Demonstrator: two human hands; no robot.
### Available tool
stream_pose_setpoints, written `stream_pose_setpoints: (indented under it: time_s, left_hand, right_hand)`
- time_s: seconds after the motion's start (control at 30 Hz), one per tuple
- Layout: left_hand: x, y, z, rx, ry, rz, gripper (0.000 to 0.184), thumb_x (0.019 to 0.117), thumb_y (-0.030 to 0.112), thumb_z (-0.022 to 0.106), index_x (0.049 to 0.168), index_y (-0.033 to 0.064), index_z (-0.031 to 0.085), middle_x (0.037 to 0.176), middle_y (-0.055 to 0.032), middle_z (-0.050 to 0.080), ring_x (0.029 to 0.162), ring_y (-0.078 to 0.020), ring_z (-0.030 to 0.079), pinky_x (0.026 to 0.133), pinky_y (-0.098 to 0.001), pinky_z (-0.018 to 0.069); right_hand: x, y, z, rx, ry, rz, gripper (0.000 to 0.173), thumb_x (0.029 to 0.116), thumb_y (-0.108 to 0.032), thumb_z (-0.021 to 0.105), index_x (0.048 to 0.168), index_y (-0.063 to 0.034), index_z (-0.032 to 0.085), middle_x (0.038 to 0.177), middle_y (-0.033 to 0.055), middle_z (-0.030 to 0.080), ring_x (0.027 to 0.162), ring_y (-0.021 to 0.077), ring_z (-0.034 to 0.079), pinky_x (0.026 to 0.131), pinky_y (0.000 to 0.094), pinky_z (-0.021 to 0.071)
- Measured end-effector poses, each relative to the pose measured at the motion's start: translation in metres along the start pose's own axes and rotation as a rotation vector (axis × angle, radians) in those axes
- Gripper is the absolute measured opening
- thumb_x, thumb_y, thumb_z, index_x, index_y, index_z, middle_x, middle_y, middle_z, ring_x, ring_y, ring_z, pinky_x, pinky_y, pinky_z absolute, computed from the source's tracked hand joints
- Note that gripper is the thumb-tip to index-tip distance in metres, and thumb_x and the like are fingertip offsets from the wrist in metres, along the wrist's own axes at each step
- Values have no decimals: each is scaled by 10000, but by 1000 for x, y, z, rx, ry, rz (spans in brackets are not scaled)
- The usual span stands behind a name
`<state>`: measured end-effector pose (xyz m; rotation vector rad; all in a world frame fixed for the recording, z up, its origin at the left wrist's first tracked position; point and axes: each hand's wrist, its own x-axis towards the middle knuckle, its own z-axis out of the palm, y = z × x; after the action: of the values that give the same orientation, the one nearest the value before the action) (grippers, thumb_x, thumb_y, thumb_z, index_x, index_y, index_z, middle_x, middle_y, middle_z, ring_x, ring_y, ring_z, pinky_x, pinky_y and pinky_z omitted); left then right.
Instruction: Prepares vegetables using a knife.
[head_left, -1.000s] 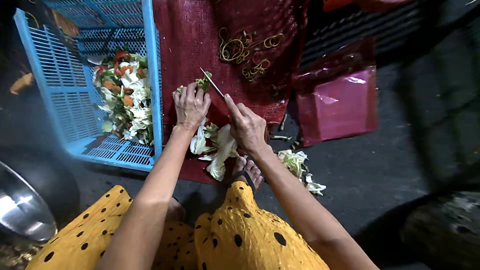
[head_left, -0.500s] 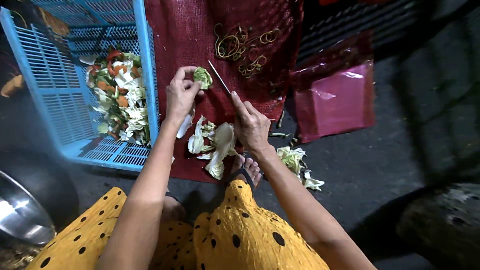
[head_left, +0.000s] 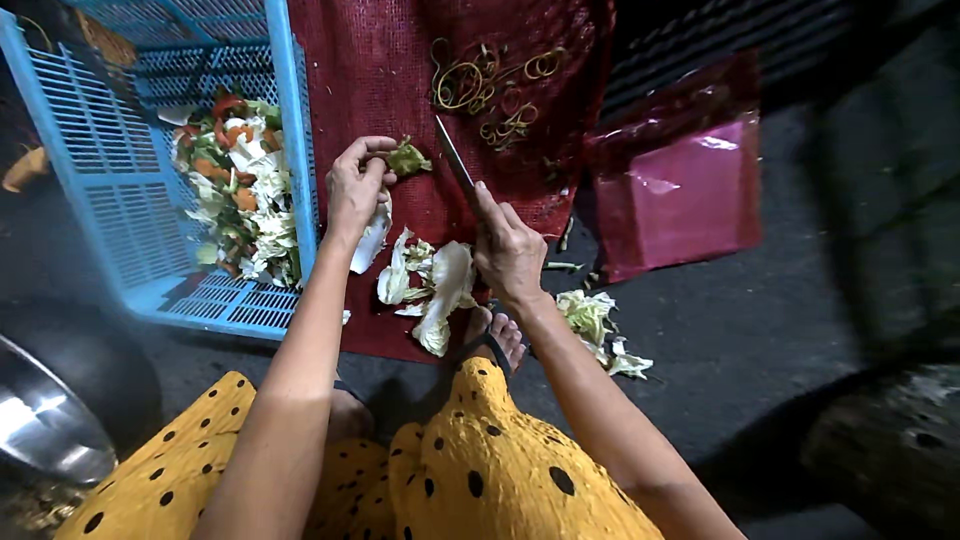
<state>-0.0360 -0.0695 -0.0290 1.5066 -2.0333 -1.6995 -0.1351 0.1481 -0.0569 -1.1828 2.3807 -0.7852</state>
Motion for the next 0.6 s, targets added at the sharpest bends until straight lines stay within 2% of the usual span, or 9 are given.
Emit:
stream_pose_setpoints:
  time_s: [0.07,0.17,0.2,0.27,0.33,0.43,0.47,0.53,0.6]
  left_hand:
    - [0,5,4,154,9,-23,286,1074,237,513,1252,81,674,1109,-96,715,871,-158,721,728,-337,607]
    - [2,7,15,412,61,72,400,986,438,661,1154,81,733,1146,-139,687,1054,-252,660,946,-442,517]
    - [3,7,20,490,66,92,401,960,449,695,1136,90,736,1188,-155,662,1091,-285,643,959,-468,504]
    - [5,8,28,653,60,112,352,961,421,699,1158,130,725,1278,-161,623,1098,-328,646,906,-522,519]
    - [6,6,33,721,79,174,253,991,315,658,1163,143,729,1256,-152,642,1032,-320,679,843,-512,541]
    - [4,6,29,440,105,213,232,1019,196,593,1154,59,722,1123,-116,720,946,-204,714,824,-385,578]
    - [2,10,25,227,106,170,220,1027,170,594,1158,24,693,1076,-104,722,858,-154,719,733,-320,603]
    - [0,14,17,-161,104,27,210,1033,127,597,1200,4,627,1044,-101,689,751,-151,707,603,-297,611]
    - [1,7,9,-214,105,-61,234,1025,76,594,1247,6,613,1049,-117,687,732,-167,714,597,-310,622]
  right_hand:
    - [0,0,1,-1,-4,-1,535,985,-14,561,1513,-70,508,977,193,675,663,339,665,497,484,510]
    - [0,-1,2,-2,-2,-12,535,982,-9,571,1511,-64,508,971,195,672,654,341,662,490,485,507]
    - [0,-1,2,-3,0,-15,538,977,-4,576,1508,-62,510,971,196,673,650,340,662,487,484,506]
    - [-1,-1,2,-1,1,-13,549,964,5,583,1505,-63,516,961,193,666,634,334,652,476,478,498]
    - [-1,-1,2,-4,1,-1,540,970,-1,573,1503,-72,522,953,187,665,632,328,652,474,477,495]
    - [-1,1,2,1,0,13,525,986,-22,564,1505,-79,521,952,187,667,640,334,653,486,484,499]
    - [-1,2,2,7,3,16,522,989,-27,565,1506,-80,520,955,188,669,643,336,654,489,488,500]
    - [-1,5,3,15,17,21,515,990,-31,565,1502,-77,527,952,190,672,641,344,653,488,493,498]
    - [0,5,5,22,27,18,508,996,-35,560,1502,-72,526,963,195,678,647,349,658,497,498,504]
